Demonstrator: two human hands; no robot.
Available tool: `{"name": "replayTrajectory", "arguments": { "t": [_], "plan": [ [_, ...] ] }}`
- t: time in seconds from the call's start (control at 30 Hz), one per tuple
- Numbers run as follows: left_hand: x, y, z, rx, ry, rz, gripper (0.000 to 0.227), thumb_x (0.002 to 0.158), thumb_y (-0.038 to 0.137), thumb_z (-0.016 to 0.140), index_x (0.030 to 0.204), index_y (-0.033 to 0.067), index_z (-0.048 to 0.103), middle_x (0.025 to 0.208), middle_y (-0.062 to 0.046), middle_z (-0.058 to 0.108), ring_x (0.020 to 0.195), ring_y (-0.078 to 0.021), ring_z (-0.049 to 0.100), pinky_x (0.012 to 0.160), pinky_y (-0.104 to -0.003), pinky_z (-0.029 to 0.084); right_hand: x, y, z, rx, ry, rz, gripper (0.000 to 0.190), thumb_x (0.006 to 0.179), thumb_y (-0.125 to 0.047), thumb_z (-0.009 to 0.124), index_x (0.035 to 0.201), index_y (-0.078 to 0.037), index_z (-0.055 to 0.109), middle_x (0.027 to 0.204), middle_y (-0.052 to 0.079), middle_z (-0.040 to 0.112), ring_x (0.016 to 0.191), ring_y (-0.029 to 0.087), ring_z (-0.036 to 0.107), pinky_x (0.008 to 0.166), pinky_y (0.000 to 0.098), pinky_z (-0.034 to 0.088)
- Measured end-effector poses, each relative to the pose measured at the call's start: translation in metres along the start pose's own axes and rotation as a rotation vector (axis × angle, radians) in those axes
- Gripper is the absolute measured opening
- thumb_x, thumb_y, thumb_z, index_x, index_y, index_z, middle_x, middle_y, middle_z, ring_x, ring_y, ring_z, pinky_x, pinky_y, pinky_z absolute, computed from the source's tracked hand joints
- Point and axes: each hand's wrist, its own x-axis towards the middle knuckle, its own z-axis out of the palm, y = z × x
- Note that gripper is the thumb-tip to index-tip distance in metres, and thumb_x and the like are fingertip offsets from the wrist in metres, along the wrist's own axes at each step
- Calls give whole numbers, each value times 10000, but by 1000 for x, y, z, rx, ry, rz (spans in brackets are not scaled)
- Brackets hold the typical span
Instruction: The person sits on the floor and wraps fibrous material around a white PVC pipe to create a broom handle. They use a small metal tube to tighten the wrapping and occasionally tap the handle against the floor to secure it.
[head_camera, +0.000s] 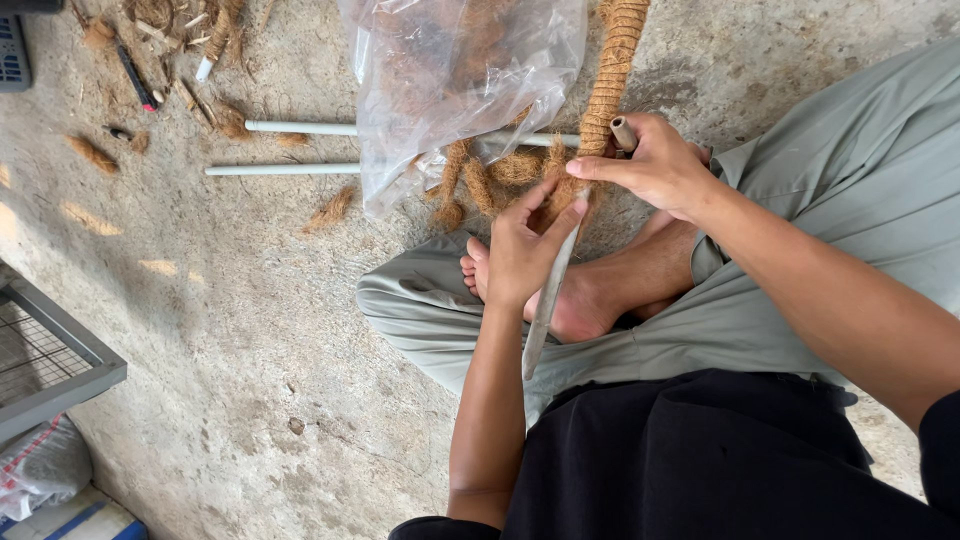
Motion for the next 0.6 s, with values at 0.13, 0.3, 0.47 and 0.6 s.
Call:
{"name": "replayTrajectory", "arguments": {
  "t": [0.13, 0.3, 0.47, 0.6],
  "plan": [
    [4, -20, 3, -141, 38, -122, 269, 1018, 207, 658, 1138, -25, 722, 808, 8, 707, 724, -31, 606, 634, -211, 503, 2, 5, -1, 7, 94, 147, 285, 863, -257, 860, 919, -54, 669, 763, -6, 598, 619, 56, 474, 518, 251, 356],
    [13, -62, 0, -148, 181, -117, 278, 1046, 238, 656, 1045, -25, 743, 719, 64, 520, 664, -25, 386, 559, -229, 315, -1, 4, -3, 141, 96, 238, 281, 834, -280, 840, 910, -94, 644, 718, -61, 557, 567, 12, 427, 462, 216, 295],
    [23, -85, -8, -333, 315, -115, 306, 1064, 251, 656, 1002, -39, 730, 791, 66, 602, 718, -21, 442, 628, -224, 367, -2, 12, -10, 176, 132, 293, 288, 823, -262, 823, 961, -122, 612, 697, -67, 547, 533, 21, 377, 442, 228, 241],
    [21, -76, -12, -219, 412, -188, 284, 1008, 253, 679, 1042, -21, 747, 771, 17, 651, 678, -29, 499, 597, -213, 421, 0, 25, -13, -81, 125, 388, 335, 848, -294, 830, 978, -30, 669, 685, -3, 490, 522, 74, 370, 447, 294, 240]
  ]
}}
